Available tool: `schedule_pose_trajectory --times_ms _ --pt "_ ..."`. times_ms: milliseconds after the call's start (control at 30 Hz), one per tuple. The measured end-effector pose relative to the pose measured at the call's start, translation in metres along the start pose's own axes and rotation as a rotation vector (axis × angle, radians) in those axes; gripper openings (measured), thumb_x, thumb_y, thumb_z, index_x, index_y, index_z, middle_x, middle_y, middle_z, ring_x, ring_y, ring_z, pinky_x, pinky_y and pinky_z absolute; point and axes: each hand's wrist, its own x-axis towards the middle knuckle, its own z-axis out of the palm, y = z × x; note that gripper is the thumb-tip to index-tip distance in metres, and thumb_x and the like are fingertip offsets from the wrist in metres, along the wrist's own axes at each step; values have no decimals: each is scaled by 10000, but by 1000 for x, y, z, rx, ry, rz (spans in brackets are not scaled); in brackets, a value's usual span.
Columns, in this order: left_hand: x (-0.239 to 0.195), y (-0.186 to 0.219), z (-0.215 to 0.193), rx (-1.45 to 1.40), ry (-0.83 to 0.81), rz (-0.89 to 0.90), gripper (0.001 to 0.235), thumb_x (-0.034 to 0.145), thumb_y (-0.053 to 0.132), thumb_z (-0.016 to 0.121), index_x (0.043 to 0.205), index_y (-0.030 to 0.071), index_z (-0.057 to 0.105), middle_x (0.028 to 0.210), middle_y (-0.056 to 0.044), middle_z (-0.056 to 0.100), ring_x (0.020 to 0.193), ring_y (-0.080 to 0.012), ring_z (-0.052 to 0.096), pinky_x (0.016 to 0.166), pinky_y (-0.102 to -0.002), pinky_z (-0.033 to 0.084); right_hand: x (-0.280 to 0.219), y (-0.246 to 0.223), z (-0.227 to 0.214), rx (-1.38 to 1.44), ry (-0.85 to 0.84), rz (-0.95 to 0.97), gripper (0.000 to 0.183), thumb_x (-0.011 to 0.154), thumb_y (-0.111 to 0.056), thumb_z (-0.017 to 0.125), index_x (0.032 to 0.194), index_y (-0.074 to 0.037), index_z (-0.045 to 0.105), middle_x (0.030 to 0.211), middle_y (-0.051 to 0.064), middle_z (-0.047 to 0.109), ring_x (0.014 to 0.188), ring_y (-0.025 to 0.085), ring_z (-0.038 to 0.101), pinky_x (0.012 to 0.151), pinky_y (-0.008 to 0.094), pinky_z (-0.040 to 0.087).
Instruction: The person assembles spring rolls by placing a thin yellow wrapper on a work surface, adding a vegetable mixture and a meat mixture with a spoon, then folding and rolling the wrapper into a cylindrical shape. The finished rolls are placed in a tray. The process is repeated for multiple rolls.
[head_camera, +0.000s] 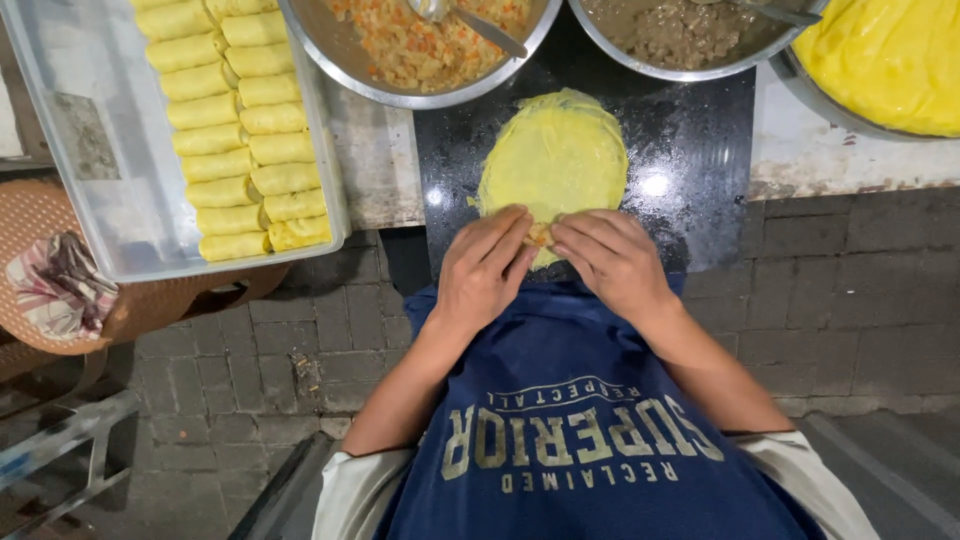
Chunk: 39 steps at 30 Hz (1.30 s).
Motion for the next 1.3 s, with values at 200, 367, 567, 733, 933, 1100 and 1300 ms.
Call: schedule_pose_trajectory --times_ms 200,367,567,733,933,1100,1300 --pt "-6 -6 8 49 19 24 230 913 201 727 1113 87 734 1085 -79 716 997 -231 677 860 -328 497 0 1 -14 55 -74 18 291 851 -82 784 1129 -11 732 1108 143 711 1006 350 672 842 457 552" --pt "1 -6 13 -26 45 29 124 940 140 669 1017 124 765 991 -38 734 928 -193 667 839 -289 477 -8 1 -16 31 -64 117 185 898 -74 741 1078 -31 746 1024 97 718 942 312 686 816 421 567" --pt "4 0 7 -43 33 -15 151 964 101 638 1062 75 749 1003 -103 736 937 -227 675 933 -331 452 15 -23 -23 0 -48 142 87 965 -4 665 1003 66 699 945 208 706 913 382 682 786 519 572" --pt "-10 -12 7 -32 39 -14 197 955 153 671 1119 57 723 1107 -119 724 1014 -245 685 959 -367 460 -1 -2 -28 55 -89 93 224 874 -60 757 1091 -9 735 1067 125 724 961 307 697 828 414 578" --pt "-12 -14 2 25 24 1 174 905 165 735 1053 74 736 1017 -71 718 945 -201 676 897 -326 460 -6 3 -23 14 -52 98 127 914 -11 710 1032 -29 754 976 111 729 873 296 693 781 415 582" --pt "-11 -13 2 22 11 23 140 895 90 744 1033 64 743 991 -85 720 890 -206 683 853 -321 486 -5 10 -26 -6 -37 80 120 897 -32 723 969 -108 781 1012 37 754 865 247 694 785 354 553" --pt "-1 -7 -4 28 45 66 144 895 66 733 1035 34 718 987 -106 709 846 -189 690 785 -275 520 3 18 -43 -51 -83 6 182 862 -20 709 1023 -85 762 1089 98 712 839 275 632 771 387 539"
